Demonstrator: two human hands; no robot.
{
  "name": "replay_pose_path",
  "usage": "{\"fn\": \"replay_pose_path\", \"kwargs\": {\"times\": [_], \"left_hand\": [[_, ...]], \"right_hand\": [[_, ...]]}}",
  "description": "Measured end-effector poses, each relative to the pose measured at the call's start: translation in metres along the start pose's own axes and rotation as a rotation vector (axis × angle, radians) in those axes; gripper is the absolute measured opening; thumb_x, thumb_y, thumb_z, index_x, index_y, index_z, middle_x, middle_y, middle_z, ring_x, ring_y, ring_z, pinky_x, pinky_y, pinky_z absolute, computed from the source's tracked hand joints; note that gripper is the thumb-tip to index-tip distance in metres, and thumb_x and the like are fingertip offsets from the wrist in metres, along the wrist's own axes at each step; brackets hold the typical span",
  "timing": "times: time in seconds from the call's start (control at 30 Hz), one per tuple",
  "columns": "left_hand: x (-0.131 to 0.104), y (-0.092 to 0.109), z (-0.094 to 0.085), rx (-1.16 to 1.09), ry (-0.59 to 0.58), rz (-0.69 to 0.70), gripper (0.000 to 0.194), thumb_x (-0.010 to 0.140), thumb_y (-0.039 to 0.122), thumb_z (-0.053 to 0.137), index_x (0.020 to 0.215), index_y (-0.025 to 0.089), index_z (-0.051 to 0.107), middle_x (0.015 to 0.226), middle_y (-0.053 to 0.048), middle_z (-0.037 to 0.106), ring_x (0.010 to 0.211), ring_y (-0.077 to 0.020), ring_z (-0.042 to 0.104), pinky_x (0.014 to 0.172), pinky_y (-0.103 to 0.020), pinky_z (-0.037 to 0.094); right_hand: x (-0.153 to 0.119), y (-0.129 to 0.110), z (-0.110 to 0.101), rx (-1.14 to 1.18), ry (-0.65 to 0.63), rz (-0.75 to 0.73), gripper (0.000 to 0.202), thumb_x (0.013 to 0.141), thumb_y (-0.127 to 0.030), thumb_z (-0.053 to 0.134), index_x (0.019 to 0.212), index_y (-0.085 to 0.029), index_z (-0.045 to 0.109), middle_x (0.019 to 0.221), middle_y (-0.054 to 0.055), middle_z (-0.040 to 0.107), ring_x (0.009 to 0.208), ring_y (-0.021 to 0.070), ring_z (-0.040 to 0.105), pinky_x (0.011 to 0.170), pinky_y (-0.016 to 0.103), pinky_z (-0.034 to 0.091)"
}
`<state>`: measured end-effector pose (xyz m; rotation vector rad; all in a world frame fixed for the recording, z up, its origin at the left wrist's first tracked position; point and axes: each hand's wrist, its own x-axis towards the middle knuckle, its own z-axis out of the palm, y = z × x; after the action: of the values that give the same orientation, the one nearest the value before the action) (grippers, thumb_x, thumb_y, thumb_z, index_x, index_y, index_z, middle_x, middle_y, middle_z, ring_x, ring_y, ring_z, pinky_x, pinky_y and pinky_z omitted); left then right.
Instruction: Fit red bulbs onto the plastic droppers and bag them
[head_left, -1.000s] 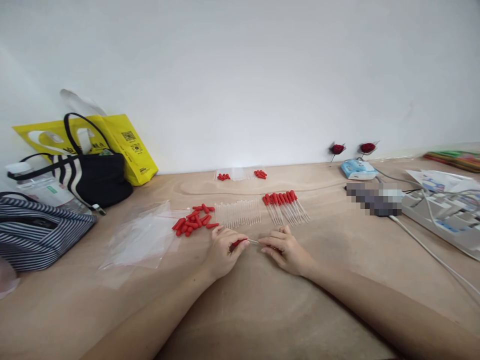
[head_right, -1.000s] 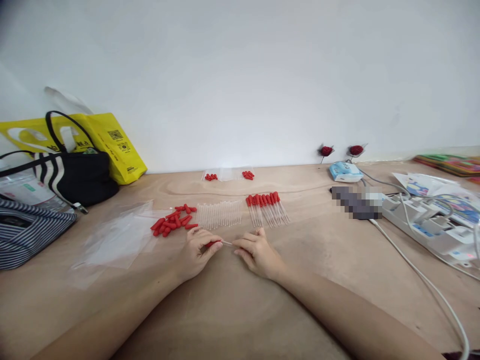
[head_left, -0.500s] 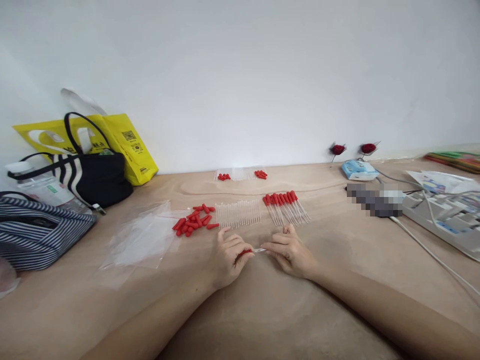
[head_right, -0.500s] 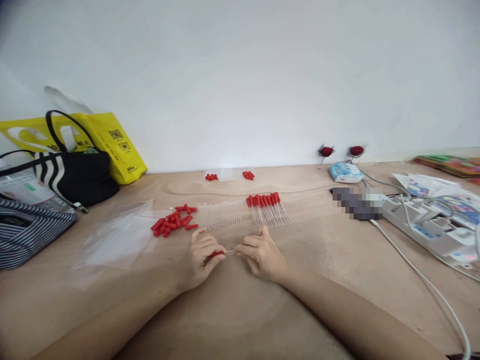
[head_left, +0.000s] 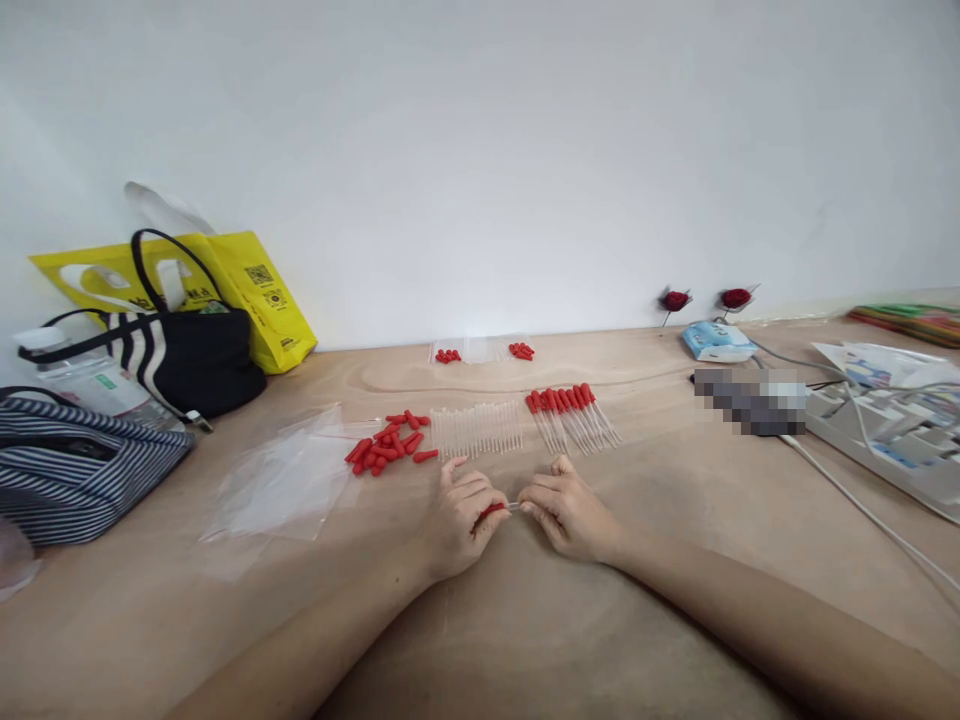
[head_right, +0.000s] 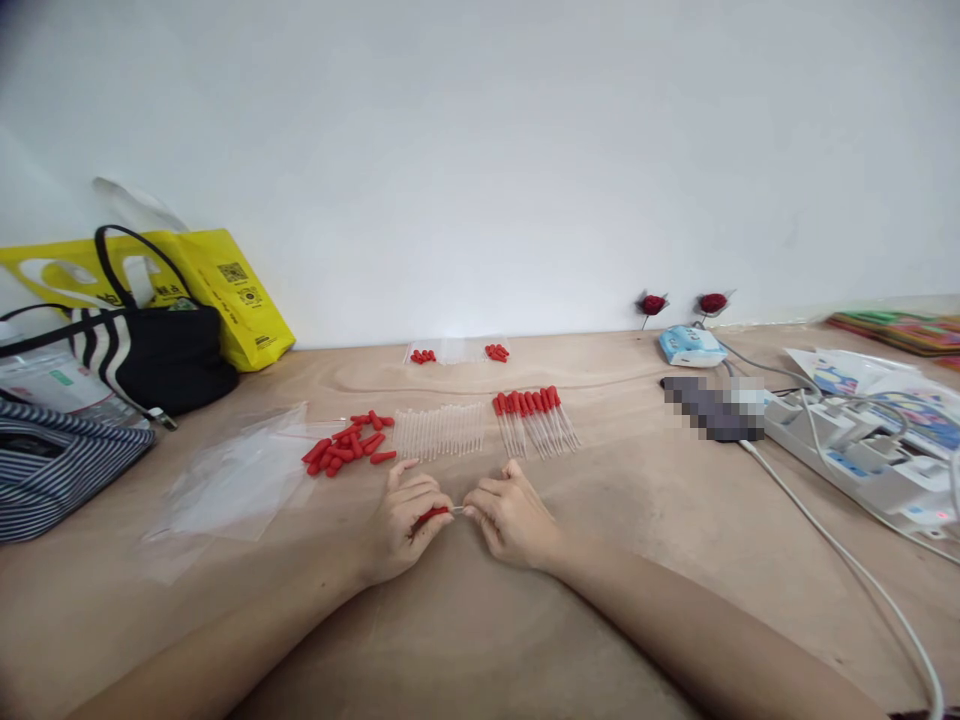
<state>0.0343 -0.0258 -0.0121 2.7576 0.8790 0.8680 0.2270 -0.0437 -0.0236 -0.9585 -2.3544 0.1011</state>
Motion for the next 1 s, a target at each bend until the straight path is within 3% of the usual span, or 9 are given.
{"fn": "replay_pose_path", "kwargs": {"times": [0.37,0.63,1.0], "left_hand": [[0.004,-0.009,-0.012,0.024,0.01,-0.029,0.011,0.08,0.029,0.056,0.09,0.027,0.062,0.085,0.003,0.068,0.089,-0.0148,0.057,0.1,-0.042,0.007],[0.002,-0.004,-0.008,0.016,0.0,-0.049,0.01,0.08,0.03,0.055,0.081,0.026,0.064,0.07,0.004,0.067,0.079,-0.0144,0.058,0.1,-0.044,0.011],[0.005,0.0,-0.003,-0.035,0.05,-0.028,0.009,0.079,0.025,0.055,0.074,0.023,0.061,0.068,0.004,0.067,0.08,-0.0159,0.059,0.101,-0.047,0.005]], "right_hand": [[-0.003,0.007,-0.015,-0.029,0.085,0.05,0.019,0.087,-0.025,0.043,0.088,-0.02,0.061,0.074,0.001,0.064,0.072,0.0134,0.051,0.075,0.033,0.025],[-0.006,0.004,-0.012,-0.089,0.135,-0.029,0.018,0.084,-0.027,0.048,0.091,-0.025,0.064,0.062,-0.001,0.059,0.067,0.0128,0.046,0.079,0.036,0.026],[-0.005,0.001,-0.007,-0.058,0.179,-0.048,0.018,0.083,-0.023,0.047,0.08,-0.018,0.064,0.057,0.0,0.053,0.064,0.0128,0.044,0.076,0.036,0.027]]}}
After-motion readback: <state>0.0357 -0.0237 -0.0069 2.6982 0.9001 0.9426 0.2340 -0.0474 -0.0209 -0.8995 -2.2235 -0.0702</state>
